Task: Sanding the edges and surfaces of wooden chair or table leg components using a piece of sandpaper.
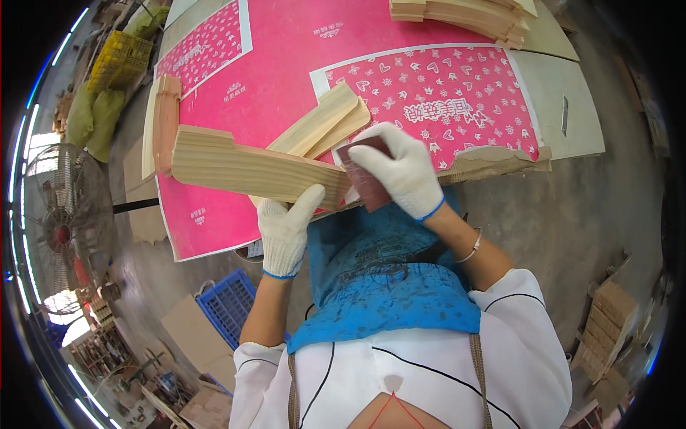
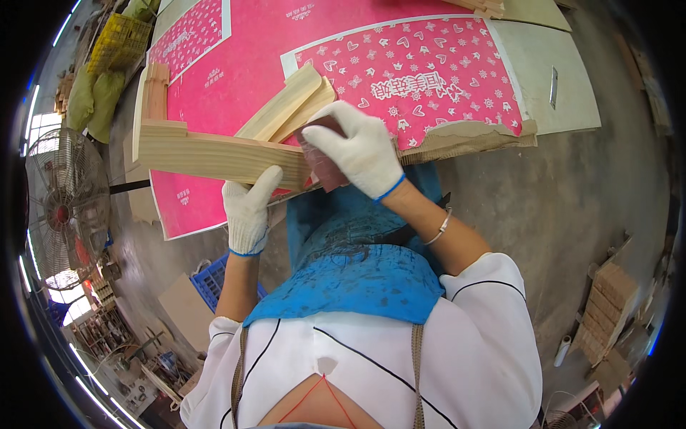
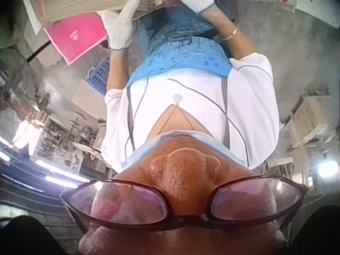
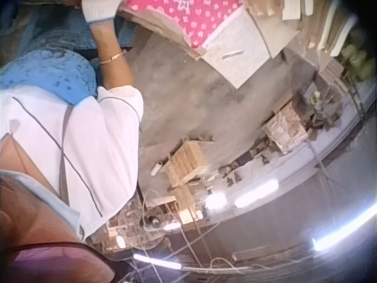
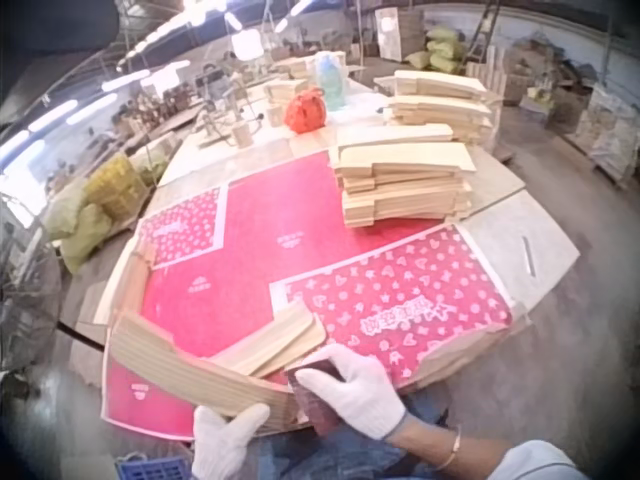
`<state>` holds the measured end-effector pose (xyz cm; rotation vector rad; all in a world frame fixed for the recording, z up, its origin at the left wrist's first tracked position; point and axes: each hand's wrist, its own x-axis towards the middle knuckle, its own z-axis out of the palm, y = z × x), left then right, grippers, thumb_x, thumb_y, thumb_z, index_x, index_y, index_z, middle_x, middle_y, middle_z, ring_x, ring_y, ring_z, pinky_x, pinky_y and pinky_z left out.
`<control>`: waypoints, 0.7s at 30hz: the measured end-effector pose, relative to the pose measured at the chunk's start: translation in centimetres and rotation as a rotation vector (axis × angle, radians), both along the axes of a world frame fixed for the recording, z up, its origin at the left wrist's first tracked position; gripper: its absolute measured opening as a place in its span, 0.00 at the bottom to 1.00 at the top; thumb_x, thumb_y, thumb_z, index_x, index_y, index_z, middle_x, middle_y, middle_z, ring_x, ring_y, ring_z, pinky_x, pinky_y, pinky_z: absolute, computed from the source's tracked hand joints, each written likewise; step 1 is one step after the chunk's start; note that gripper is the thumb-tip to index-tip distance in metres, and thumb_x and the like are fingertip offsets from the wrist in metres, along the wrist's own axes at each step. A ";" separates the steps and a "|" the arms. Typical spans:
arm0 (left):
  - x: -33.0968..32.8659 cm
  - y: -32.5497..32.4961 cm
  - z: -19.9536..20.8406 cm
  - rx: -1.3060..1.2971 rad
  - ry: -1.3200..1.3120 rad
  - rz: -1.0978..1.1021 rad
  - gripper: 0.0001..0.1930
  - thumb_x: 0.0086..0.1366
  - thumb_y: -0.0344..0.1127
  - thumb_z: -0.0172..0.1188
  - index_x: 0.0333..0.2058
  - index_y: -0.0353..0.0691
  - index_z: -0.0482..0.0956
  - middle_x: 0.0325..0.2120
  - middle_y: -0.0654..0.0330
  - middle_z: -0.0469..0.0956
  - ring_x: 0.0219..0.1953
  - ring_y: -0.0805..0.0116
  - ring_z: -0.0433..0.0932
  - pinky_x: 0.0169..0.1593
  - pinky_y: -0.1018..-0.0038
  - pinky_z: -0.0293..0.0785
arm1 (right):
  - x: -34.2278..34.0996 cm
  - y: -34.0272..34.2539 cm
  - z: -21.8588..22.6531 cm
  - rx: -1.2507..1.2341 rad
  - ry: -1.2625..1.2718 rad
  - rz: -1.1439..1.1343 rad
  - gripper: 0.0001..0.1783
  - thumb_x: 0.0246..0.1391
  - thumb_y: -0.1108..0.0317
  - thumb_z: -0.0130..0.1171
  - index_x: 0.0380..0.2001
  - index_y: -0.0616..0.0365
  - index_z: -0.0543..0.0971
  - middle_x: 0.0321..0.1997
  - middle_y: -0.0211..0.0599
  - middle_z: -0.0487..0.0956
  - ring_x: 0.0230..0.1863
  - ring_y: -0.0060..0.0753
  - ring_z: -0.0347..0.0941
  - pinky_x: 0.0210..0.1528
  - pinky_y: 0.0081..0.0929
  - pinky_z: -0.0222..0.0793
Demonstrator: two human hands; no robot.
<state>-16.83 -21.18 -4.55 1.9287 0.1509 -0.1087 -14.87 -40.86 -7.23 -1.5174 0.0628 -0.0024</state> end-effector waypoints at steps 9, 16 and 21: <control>-0.6 -1.3 1.0 -0.244 -0.037 0.148 0.20 0.61 0.35 0.67 0.47 0.28 0.77 0.39 0.54 0.81 0.38 0.69 0.79 0.43 0.71 0.76 | 2.4 -0.7 0.5 -0.319 -0.236 -0.307 0.09 0.57 0.62 0.61 0.35 0.56 0.80 0.30 0.45 0.83 0.32 0.38 0.82 0.35 0.29 0.75; -0.8 -1.5 1.4 -0.315 -0.007 0.189 0.20 0.60 0.34 0.68 0.47 0.28 0.75 0.39 0.55 0.80 0.39 0.71 0.78 0.45 0.71 0.75 | 0.4 1.5 0.0 -0.430 -0.270 -0.156 0.09 0.56 0.63 0.63 0.34 0.56 0.80 0.29 0.44 0.82 0.29 0.42 0.81 0.32 0.32 0.75; -0.6 -0.7 1.5 -0.297 -0.045 0.190 0.19 0.61 0.34 0.67 0.47 0.28 0.76 0.39 0.55 0.80 0.39 0.71 0.78 0.45 0.71 0.75 | 2.3 -0.5 0.5 -0.150 -0.162 -0.236 0.09 0.57 0.65 0.61 0.36 0.60 0.80 0.31 0.42 0.83 0.33 0.29 0.81 0.37 0.27 0.75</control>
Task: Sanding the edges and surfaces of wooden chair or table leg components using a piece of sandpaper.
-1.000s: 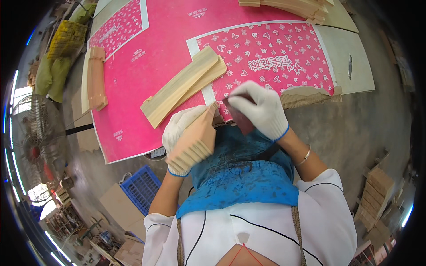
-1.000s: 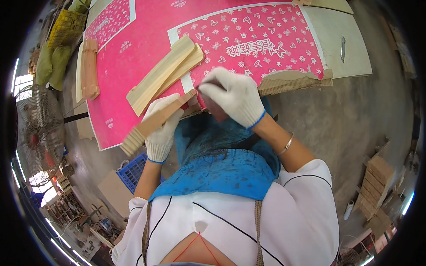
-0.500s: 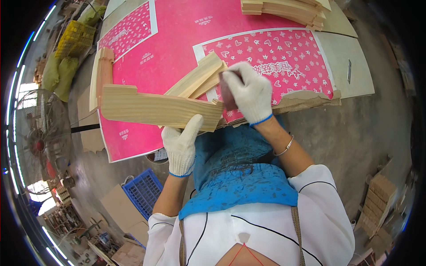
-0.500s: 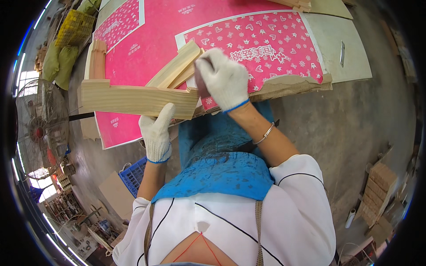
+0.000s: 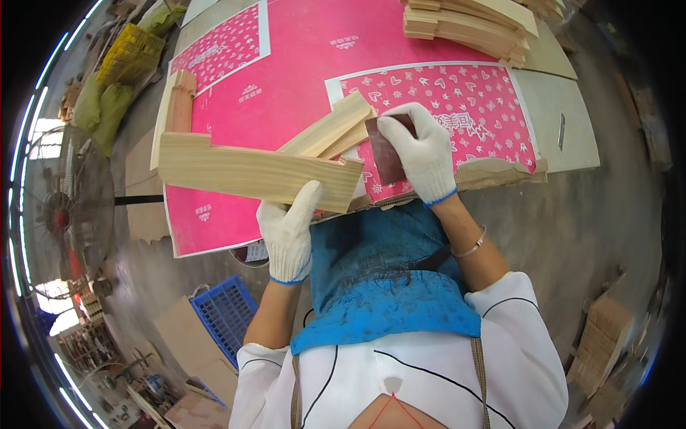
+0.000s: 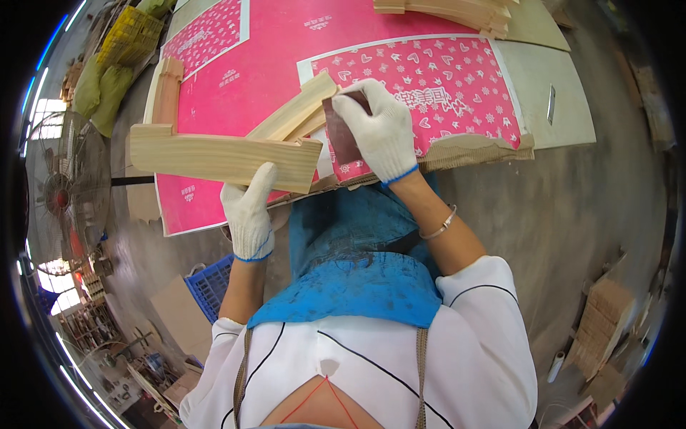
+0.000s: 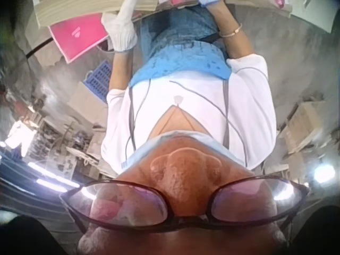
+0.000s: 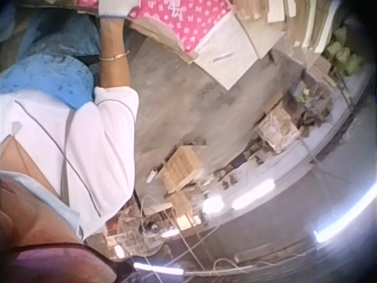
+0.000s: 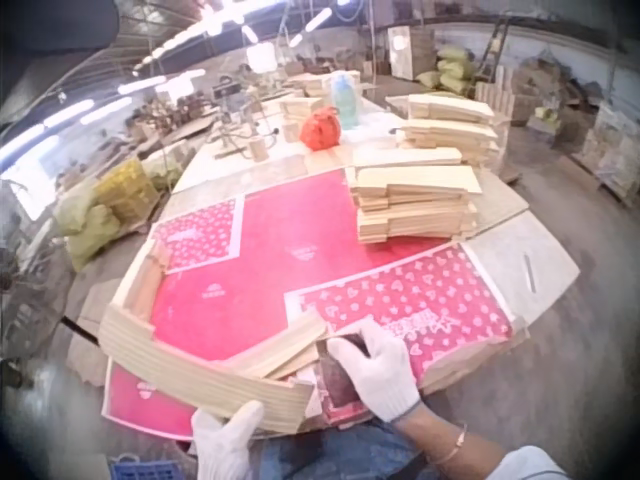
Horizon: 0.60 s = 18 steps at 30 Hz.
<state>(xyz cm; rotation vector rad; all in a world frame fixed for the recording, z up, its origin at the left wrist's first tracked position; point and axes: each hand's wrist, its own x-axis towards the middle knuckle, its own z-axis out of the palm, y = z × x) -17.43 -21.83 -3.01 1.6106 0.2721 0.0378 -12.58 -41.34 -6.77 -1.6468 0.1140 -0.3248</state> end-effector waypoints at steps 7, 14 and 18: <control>-0.4 -0.6 -0.2 -0.081 0.035 -0.062 0.19 0.59 0.33 0.68 0.46 0.29 0.78 0.40 0.56 0.81 0.40 0.70 0.78 0.44 0.71 0.75 | -1.4 2.1 0.8 0.058 0.113 0.121 0.11 0.55 0.65 0.61 0.38 0.61 0.81 0.32 0.41 0.82 0.37 0.23 0.79 0.42 0.24 0.73; -0.8 0.5 0.5 0.013 -0.143 -0.108 0.18 0.57 0.32 0.68 0.45 0.32 0.81 0.36 0.58 0.81 0.37 0.70 0.78 0.44 0.72 0.75 | 3.5 -2.0 0.4 0.120 0.223 0.063 0.16 0.55 0.60 0.61 0.35 0.65 0.81 0.30 0.38 0.82 0.32 0.23 0.76 0.36 0.25 0.72; 0.1 1.1 -0.8 -0.123 -0.009 -0.052 0.18 0.58 0.29 0.65 0.48 0.31 0.78 0.39 0.58 0.80 0.40 0.72 0.77 0.46 0.72 0.74 | 0.3 0.1 3.2 0.244 0.134 0.187 0.13 0.56 0.63 0.61 0.37 0.64 0.80 0.32 0.35 0.81 0.35 0.21 0.76 0.40 0.22 0.72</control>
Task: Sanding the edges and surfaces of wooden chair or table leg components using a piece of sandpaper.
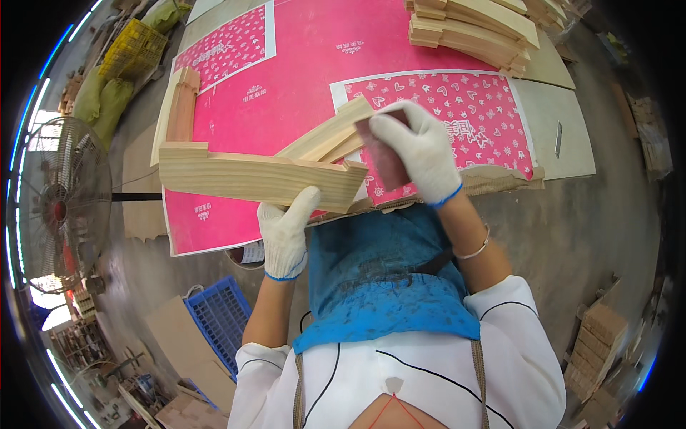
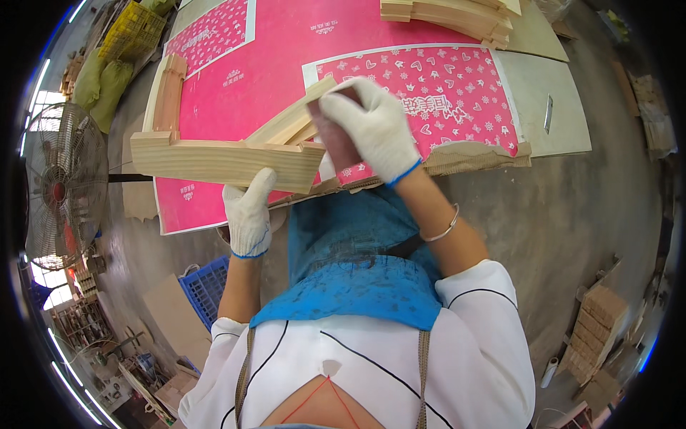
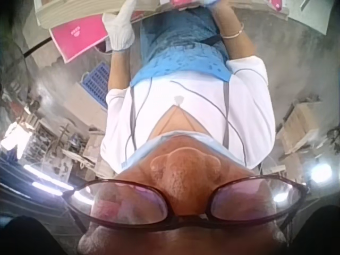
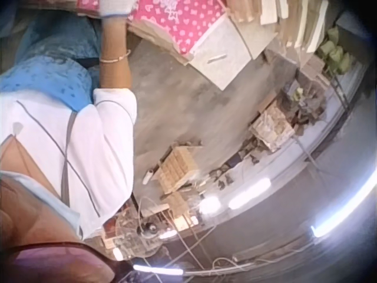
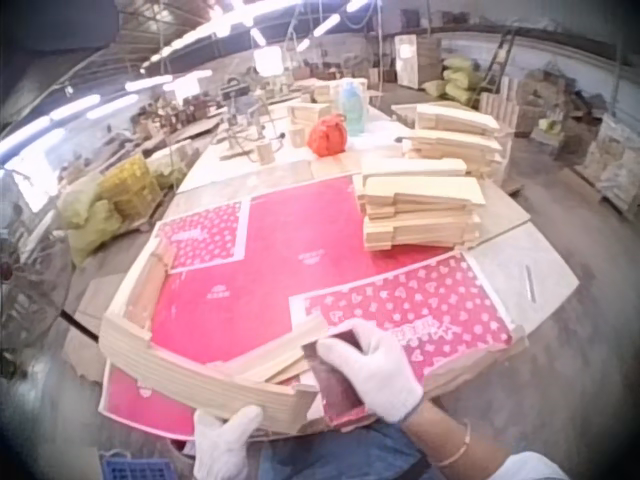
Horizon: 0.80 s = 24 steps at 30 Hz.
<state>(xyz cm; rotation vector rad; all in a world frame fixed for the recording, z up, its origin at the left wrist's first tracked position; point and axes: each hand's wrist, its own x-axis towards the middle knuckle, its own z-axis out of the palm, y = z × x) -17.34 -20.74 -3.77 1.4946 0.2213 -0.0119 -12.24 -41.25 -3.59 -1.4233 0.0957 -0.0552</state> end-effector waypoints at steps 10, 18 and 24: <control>0.3 0.4 1.3 -0.032 -0.048 -0.080 0.17 0.61 0.29 0.64 0.48 0.30 0.76 0.42 0.57 0.79 0.44 0.71 0.76 0.50 0.72 0.73 | 1.0 -1.1 -3.0 -0.016 0.078 -0.067 0.09 0.56 0.66 0.60 0.35 0.61 0.81 0.32 0.34 0.82 0.36 0.20 0.76 0.40 0.23 0.73; 0.9 -0.6 -0.5 -0.239 -0.024 -0.013 0.22 0.65 0.33 0.62 0.55 0.31 0.69 0.48 0.54 0.76 0.51 0.65 0.75 0.59 0.63 0.69 | -0.7 2.6 -0.3 -0.662 -0.323 -0.122 0.10 0.56 0.63 0.61 0.32 0.60 0.80 0.29 0.42 0.83 0.30 0.30 0.80 0.35 0.26 0.73; 1.3 0.3 0.1 -0.160 0.020 -0.063 0.23 0.62 0.31 0.65 0.53 0.31 0.69 0.46 0.54 0.78 0.48 0.67 0.76 0.54 0.69 0.72 | 2.7 -0.7 -1.1 -0.196 -0.054 -0.136 0.14 0.56 0.61 0.61 0.34 0.63 0.81 0.31 0.38 0.83 0.34 0.22 0.77 0.38 0.26 0.72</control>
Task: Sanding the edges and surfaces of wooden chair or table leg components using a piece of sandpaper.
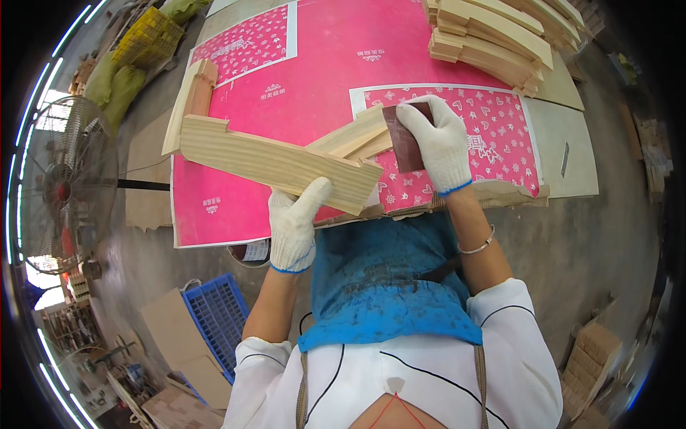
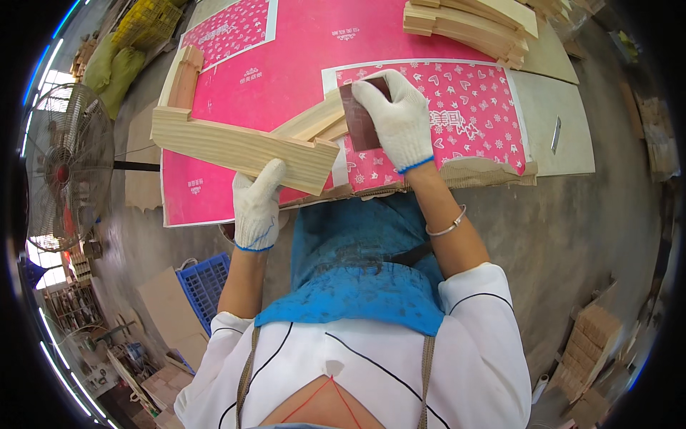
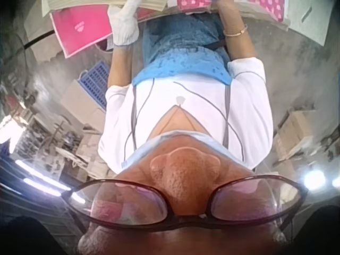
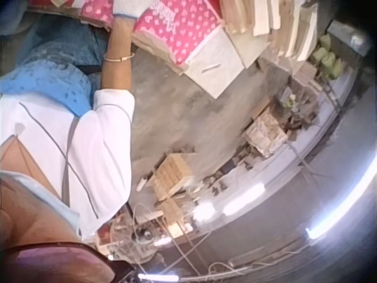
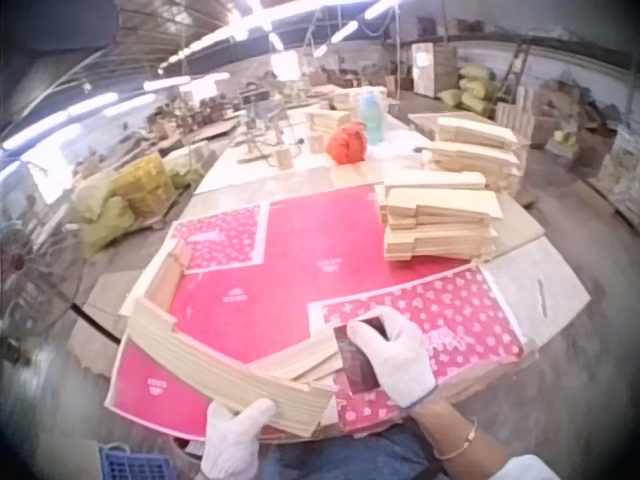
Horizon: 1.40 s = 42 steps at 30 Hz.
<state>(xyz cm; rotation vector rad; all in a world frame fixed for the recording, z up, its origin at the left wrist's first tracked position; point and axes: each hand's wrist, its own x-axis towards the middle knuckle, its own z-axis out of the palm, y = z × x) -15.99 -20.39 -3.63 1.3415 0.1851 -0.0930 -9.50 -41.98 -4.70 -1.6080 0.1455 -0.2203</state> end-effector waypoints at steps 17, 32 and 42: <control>10.6 17.1 8.2 0.650 -0.405 0.256 0.30 0.64 0.35 0.60 0.62 0.29 0.64 0.53 0.54 0.75 0.54 0.67 0.74 0.58 0.71 0.69 | 0.4 -3.9 -1.8 0.044 0.219 0.099 0.08 0.60 0.67 0.59 0.37 0.62 0.80 0.33 0.26 0.78 0.37 0.16 0.70 0.41 0.19 0.67; 21.0 29.3 2.0 1.197 -0.087 0.162 0.33 0.61 0.54 0.62 0.58 0.35 0.74 0.55 0.46 0.77 0.59 0.54 0.74 0.61 0.68 0.67 | 4.0 -2.1 -3.3 -0.002 0.285 0.080 0.10 0.61 0.66 0.58 0.38 0.63 0.79 0.36 0.28 0.77 0.38 0.18 0.69 0.44 0.20 0.67; 20.2 26.5 2.9 1.381 0.007 0.106 0.54 0.48 0.56 0.70 0.69 0.41 0.56 0.59 0.42 0.72 0.61 0.47 0.71 0.63 0.62 0.66 | 4.0 -2.6 -4.3 0.080 0.251 0.044 0.10 0.61 0.66 0.58 0.41 0.62 0.79 0.37 0.27 0.78 0.39 0.18 0.71 0.43 0.20 0.67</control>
